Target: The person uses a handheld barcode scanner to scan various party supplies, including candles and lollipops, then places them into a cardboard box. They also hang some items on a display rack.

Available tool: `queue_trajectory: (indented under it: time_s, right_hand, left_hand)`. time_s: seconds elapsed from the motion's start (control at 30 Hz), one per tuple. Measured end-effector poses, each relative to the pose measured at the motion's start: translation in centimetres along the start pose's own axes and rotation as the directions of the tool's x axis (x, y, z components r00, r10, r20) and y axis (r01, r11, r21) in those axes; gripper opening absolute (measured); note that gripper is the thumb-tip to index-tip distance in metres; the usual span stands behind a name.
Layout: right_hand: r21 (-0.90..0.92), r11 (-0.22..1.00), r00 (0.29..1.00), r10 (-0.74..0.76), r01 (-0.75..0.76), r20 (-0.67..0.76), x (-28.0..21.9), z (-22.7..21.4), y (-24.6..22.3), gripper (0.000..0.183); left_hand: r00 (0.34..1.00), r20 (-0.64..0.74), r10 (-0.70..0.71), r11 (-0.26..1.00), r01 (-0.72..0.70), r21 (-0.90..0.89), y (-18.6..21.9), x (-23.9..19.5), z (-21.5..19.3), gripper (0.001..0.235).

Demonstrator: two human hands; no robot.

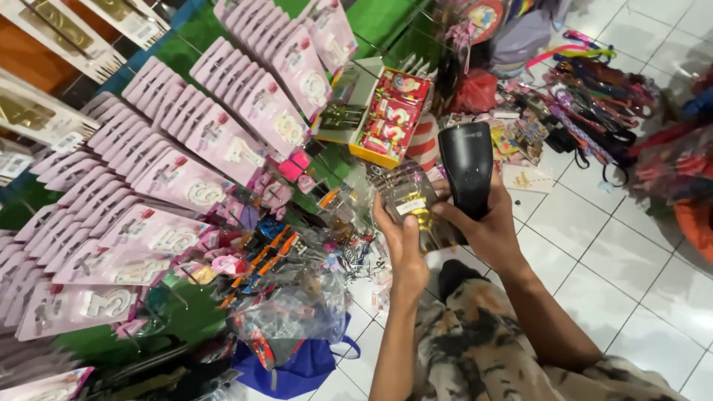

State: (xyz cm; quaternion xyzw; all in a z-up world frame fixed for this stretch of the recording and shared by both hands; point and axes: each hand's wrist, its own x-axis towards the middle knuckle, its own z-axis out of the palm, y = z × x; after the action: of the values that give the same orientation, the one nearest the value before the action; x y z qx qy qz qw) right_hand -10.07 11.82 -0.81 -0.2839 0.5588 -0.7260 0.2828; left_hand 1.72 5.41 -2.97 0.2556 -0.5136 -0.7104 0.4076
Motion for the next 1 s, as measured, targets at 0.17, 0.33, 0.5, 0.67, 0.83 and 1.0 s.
queue_trajectory:
  time_s: [0.17,0.33,0.5,0.67,0.83,1.0]
  right_hand:
    - [-0.05,0.998,0.999,-0.043,0.044,0.017,1.5,-0.7,-0.4,0.051]
    - [0.091,0.993,0.995,-0.076,0.07,0.059,4.4,-2.7,-1.0,0.065]
    - [0.08,0.996,0.996,-0.04,0.033,0.08,9.3,-7.2,1.2,0.064]
    - [0.088,0.995,0.996,0.038,-0.045,0.084,16.9,-12.7,2.0,0.052]
    - [0.048,0.999,0.996,-0.011,0.007,0.087,23.2,-17.4,3.2,0.046]
    - [0.129,0.992,0.998,-0.01,0.002,0.06,28.4,-20.5,3.1,0.044]
  left_hand:
    - [0.998,0.04,0.045,0.99,-0.05,0.133,1.8,1.1,1.0,0.07]
    - [0.996,0.061,0.069,0.995,-0.073,0.072,1.3,3.2,3.2,0.069]
    - [0.999,0.048,0.013,0.999,-0.012,-0.037,-3.4,7.2,5.9,0.062]
    - [0.999,-0.025,0.036,0.998,-0.035,0.052,-6.8,12.9,12.4,0.059]
    - [0.988,-0.105,0.113,0.974,-0.09,0.209,-9.7,17.6,17.9,0.052]
    - [0.977,-0.103,0.186,0.896,-0.126,0.426,-11.1,22.0,22.6,0.058]
